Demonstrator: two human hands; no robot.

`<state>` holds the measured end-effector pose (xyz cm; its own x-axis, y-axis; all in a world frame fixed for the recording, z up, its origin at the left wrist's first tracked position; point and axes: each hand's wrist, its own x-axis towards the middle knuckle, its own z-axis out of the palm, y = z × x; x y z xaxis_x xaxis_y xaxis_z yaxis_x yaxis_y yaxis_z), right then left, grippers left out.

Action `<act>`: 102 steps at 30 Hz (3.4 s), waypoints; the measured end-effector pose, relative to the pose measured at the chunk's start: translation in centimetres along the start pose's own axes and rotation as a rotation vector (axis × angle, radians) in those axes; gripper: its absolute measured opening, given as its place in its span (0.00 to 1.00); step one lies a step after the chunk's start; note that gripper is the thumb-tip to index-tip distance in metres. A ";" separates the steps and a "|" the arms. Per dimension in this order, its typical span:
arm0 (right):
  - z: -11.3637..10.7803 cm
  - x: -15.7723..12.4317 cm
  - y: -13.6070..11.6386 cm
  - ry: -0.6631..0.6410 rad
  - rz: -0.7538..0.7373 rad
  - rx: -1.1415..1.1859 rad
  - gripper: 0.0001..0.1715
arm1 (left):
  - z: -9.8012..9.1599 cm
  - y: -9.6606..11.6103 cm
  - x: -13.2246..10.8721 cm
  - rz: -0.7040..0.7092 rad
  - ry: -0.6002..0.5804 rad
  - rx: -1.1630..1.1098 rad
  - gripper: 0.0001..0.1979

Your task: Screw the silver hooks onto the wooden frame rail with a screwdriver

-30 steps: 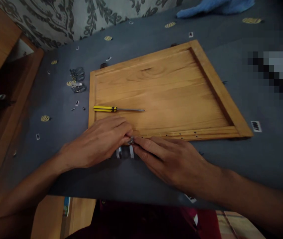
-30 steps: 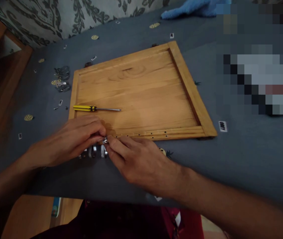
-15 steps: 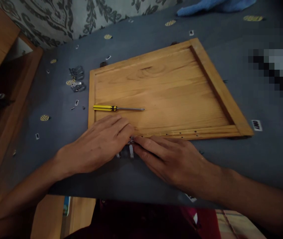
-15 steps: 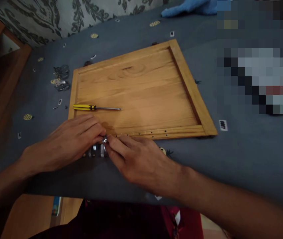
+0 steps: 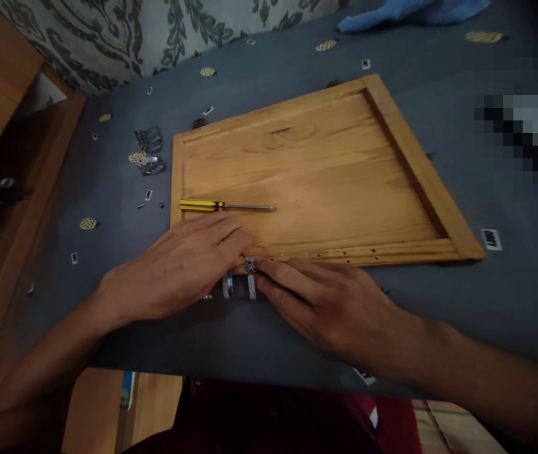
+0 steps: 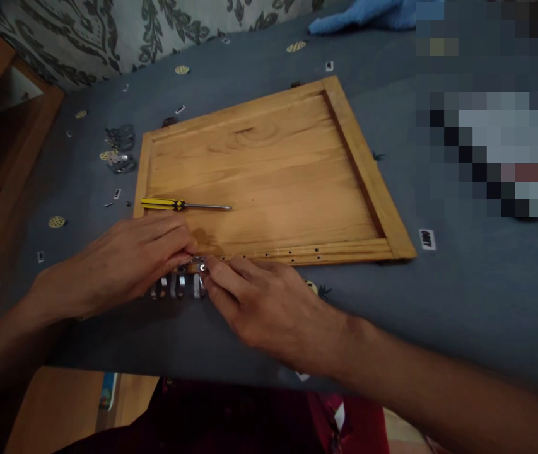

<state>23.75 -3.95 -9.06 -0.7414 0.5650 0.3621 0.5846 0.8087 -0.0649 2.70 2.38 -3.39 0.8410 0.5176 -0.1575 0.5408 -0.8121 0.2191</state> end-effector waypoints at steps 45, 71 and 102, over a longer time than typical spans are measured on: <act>0.2 0.1 0.0 0.032 0.008 -0.006 0.18 | -0.2 -0.3 1.4 0.023 -0.063 -0.251 0.09; 0.2 0.0 0.1 0.036 -0.003 0.003 0.18 | -0.8 -0.9 0.4 0.244 0.114 -0.134 0.10; 0.2 -0.1 0.0 0.027 0.021 0.040 0.16 | -1.0 -1.0 0.0 0.198 0.038 -0.244 0.11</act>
<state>23.73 -4.00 -9.28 -0.7195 0.5781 0.3849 0.5862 0.8027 -0.1098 2.19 3.49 -2.62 0.9277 0.3693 -0.0542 0.3505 -0.8118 0.4670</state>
